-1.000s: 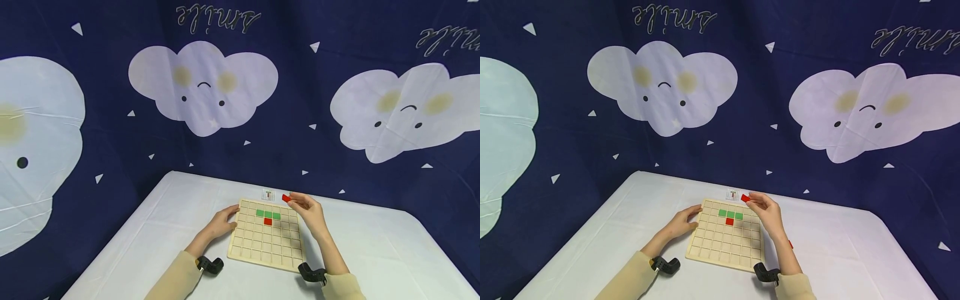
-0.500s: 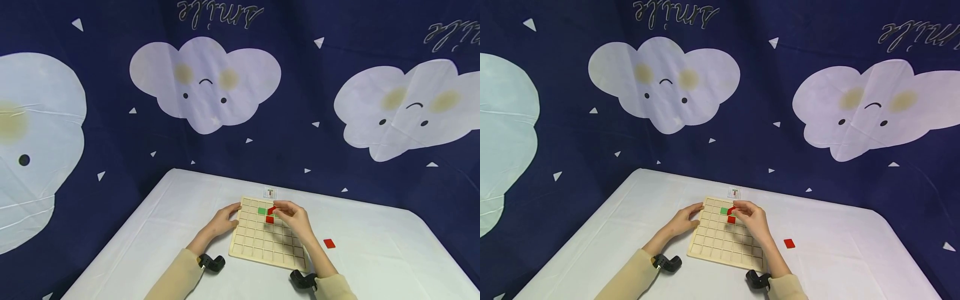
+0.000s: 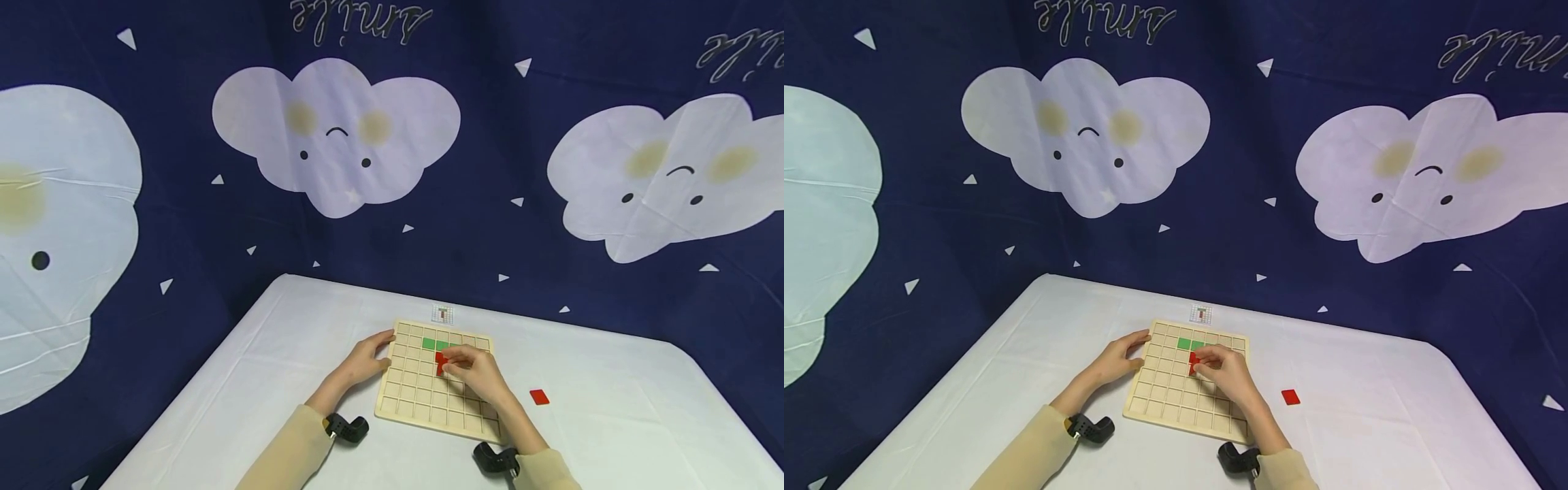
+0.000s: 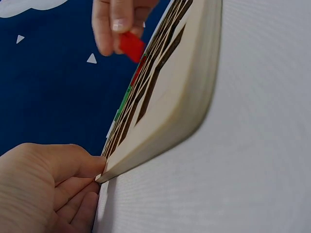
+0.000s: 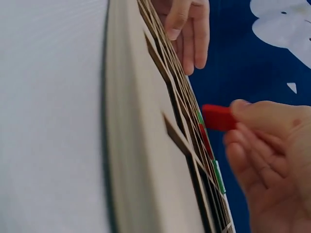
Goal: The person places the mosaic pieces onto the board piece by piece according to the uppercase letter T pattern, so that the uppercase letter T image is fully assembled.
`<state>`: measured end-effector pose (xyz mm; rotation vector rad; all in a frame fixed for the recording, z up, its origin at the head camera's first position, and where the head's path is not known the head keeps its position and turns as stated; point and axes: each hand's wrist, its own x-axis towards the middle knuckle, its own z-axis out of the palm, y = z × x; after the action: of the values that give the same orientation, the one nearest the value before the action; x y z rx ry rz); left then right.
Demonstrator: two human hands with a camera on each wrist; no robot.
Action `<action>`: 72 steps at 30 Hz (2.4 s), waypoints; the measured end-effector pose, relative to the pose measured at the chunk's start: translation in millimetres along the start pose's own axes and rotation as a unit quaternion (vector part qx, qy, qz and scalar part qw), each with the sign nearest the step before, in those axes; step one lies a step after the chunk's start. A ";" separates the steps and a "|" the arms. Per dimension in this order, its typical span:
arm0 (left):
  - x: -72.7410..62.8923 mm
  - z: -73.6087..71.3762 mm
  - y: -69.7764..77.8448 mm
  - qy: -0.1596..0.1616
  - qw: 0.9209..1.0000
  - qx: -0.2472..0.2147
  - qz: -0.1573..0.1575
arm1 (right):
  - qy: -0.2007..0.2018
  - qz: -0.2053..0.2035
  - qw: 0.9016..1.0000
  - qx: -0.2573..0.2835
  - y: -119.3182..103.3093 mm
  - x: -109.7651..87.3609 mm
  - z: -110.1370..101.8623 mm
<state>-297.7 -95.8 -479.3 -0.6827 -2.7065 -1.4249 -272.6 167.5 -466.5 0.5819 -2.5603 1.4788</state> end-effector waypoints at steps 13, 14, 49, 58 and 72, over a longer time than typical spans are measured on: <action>1.1 0.6 -1.7 0.000 1.000 0.000 0.001 | -0.019 -0.074 0.993 -0.085 10.9 -2.1 2.4; 1.2 0.8 -1.8 0.000 1.000 0.001 0.002 | -0.018 -0.076 0.993 -0.087 11.1 -2.1 2.5; -0.3 1.1 0.7 -0.002 1.000 -0.014 0.002 | -0.020 0.076 0.996 0.038 27.4 -71.4 -139.4; -1.6 0.1 1.2 -0.001 1.000 -0.002 0.001 | -0.014 0.081 0.996 0.020 52.1 -90.9 -126.5; -0.7 0.8 -0.4 -0.002 1.000 0.002 0.002 | 0.015 0.066 0.995 -0.071 62.9 -97.3 -129.8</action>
<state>-297.1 -95.6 -480.2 -0.6898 -2.7091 -1.4183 -218.3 332.2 -479.6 0.3749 -2.6988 1.3177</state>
